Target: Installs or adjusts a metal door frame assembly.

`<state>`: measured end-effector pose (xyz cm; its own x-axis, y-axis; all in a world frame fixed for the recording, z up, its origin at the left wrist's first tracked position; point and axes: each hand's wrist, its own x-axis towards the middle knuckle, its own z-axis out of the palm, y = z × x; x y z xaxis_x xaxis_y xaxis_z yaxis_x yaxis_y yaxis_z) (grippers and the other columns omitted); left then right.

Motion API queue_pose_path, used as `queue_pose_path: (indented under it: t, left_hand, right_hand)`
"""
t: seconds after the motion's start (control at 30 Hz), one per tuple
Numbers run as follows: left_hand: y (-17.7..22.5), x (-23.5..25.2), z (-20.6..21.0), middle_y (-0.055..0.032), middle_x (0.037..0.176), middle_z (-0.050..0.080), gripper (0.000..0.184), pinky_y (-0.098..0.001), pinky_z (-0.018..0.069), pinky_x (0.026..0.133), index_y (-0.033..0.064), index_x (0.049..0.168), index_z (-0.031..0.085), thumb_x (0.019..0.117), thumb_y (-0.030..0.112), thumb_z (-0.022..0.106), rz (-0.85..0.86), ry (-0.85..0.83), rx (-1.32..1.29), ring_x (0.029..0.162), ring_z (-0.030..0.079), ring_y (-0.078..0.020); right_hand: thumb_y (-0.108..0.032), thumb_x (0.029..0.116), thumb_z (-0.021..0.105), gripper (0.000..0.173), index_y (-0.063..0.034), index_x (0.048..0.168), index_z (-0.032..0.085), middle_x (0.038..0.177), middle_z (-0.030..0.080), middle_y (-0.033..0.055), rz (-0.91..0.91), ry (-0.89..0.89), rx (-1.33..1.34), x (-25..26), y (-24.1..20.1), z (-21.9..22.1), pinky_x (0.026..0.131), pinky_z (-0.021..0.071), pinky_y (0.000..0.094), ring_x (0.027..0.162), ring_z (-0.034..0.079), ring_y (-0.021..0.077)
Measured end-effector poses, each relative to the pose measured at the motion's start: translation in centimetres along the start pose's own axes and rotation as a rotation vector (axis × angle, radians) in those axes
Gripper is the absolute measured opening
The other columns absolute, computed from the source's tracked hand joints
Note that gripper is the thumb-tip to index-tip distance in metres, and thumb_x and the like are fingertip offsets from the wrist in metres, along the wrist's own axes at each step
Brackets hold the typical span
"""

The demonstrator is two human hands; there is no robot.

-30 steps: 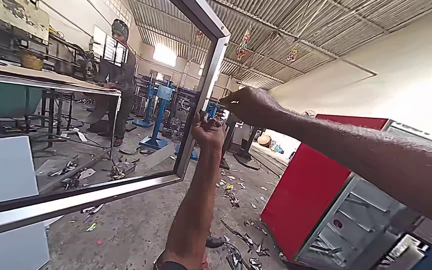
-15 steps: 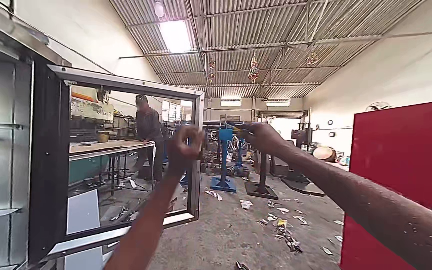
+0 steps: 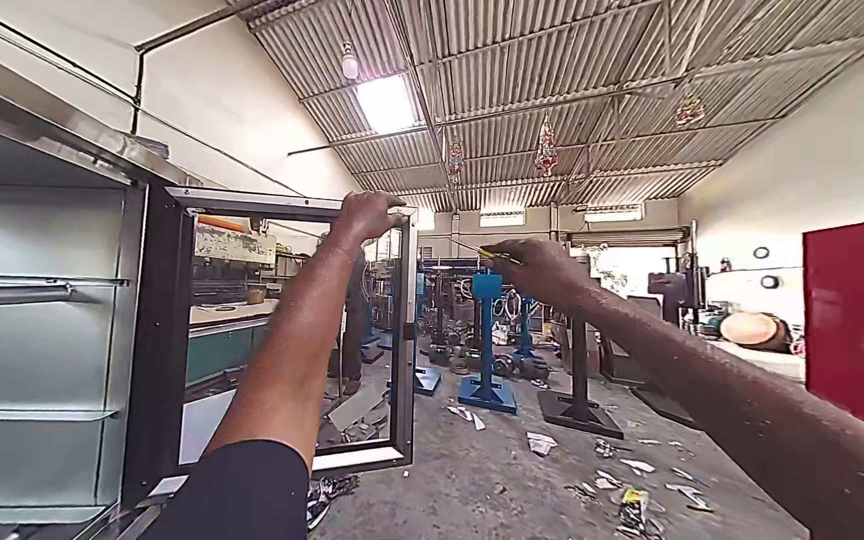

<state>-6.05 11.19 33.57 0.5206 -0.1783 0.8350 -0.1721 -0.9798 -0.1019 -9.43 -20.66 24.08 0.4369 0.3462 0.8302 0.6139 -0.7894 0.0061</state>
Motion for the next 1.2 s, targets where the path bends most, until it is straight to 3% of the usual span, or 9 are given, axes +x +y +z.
queue_pose_path:
  t: [0.3, 0.47, 0.57, 0.63, 0.77, 0.9, 1.07, 1.2]
  left_hand:
    - [0.1, 0.0, -0.1, -0.0034, 0.126, 0.072, 0.045, -0.0634, 0.0426, 0.103, 0.0398, 0.133, 0.068, 0.0945, 0.062, 0.061, -0.04, 0.024, -0.028, 0.118, 0.066, -0.0285]
    - [0.9, 0.4, -0.6, -0.0083, 0.119, 0.074, 0.05, -0.0667, 0.0468, 0.096, 0.0339, 0.123, 0.074, 0.0857, 0.065, 0.068, -0.133, -0.003, -0.065, 0.115, 0.067, -0.0327]
    - [1.3, 0.3, -0.8, -0.0088, 0.12, 0.073, 0.05, -0.0663, 0.0467, 0.097, 0.033, 0.123, 0.074, 0.0854, 0.065, 0.068, -0.151, -0.013, -0.075, 0.116, 0.066, -0.0328]
    - [1.4, 0.3, -0.8, -0.0095, 0.122, 0.073, 0.051, -0.0664, 0.0464, 0.097, 0.0328, 0.125, 0.073, 0.086, 0.065, 0.067, -0.164, -0.021, -0.06, 0.117, 0.066, -0.0334]
    - [1.1, 0.8, -0.2, -0.0137, 0.121, 0.072, 0.058, -0.0674, 0.0456, 0.098, 0.0257, 0.124, 0.074, 0.0855, 0.068, 0.063, -0.169, -0.021, -0.014, 0.116, 0.066, -0.0359]
    - [0.8, 0.8, 0.1, -0.0164, 0.115, 0.072, 0.058, -0.0674, 0.0451, 0.096, 0.0172, 0.114, 0.074, 0.0861, 0.067, 0.062, -0.157, -0.009, 0.0, 0.112, 0.067, -0.0376]
    - [0.5, 0.6, 0.3, -0.0146, 0.116, 0.073, 0.054, -0.0654, 0.0428, 0.101, 0.0215, 0.12, 0.074, 0.0877, 0.063, 0.063, -0.119, 0.036, -0.031, 0.113, 0.066, -0.0359]
    - [0.7, 0.2, 0.1, -0.0136, 0.119, 0.073, 0.053, -0.0652, 0.0432, 0.1, 0.0221, 0.121, 0.074, 0.089, 0.063, 0.062, -0.098, 0.029, -0.017, 0.114, 0.066, -0.035]
  right_hand:
    - [-0.041, 0.1053, 0.057, 0.029, -0.0265, 0.123, 0.075, 0.09, 0.074, 0.0033, -0.057, 0.004, -0.054, 1.4, -1.3, 0.6, 0.07, 0.0542, 0.0538, 0.078, 0.069, 0.0224]
    - [-0.043, 0.105, 0.055, 0.03, -0.0314, 0.127, 0.072, 0.101, 0.075, 0.0059, 0.009, 0.011, -0.123, 2.6, -1.8, 0.9, 0.077, 0.0538, 0.0603, 0.093, 0.071, 0.0294]
    - [-0.046, 0.1045, 0.055, 0.032, -0.0373, 0.133, 0.068, 0.105, 0.075, 0.0081, 0.035, 0.032, -0.19, 3.5, -2.2, 0.9, 0.076, 0.0526, 0.0636, 0.096, 0.07, 0.0344]
    - [-0.044, 0.1059, 0.053, 0.034, -0.0355, 0.137, 0.066, 0.11, 0.074, 0.0098, -0.015, 0.049, -0.272, 3.9, -3.0, 0.9, 0.079, 0.0531, 0.0631, 0.101, 0.07, 0.0358]
    - [-0.029, 0.1064, 0.047, 0.038, -0.0317, 0.141, 0.063, 0.1, 0.069, 0.0143, -0.186, 0.096, -0.54, 4.1, -4.7, 0.4, 0.063, 0.0519, 0.0564, 0.083, 0.069, 0.0361]
    - [-0.024, 0.103, 0.056, 0.029, -0.0287, 0.127, 0.071, 0.101, 0.07, 0.0121, -0.278, 0.109, -0.679, 5.3, -5.9, -0.5, 0.062, 0.053, 0.058, 0.081, 0.069, 0.0363]
    - [-0.027, 0.103, 0.057, 0.026, -0.0322, 0.123, 0.073, 0.102, 0.073, 0.0088, -0.301, 0.039, -0.766, 6.6, -8.0, -1.2, 0.065, 0.0523, 0.0592, 0.086, 0.071, 0.0348]
    - [-0.037, 0.1054, 0.052, 0.026, -0.0281, 0.114, 0.074, 0.091, 0.073, 0.0118, -0.208, -0.012, -0.785, 6.7, -9.8, -0.8, 0.067, 0.0497, 0.0622, 0.086, 0.07, 0.0386]
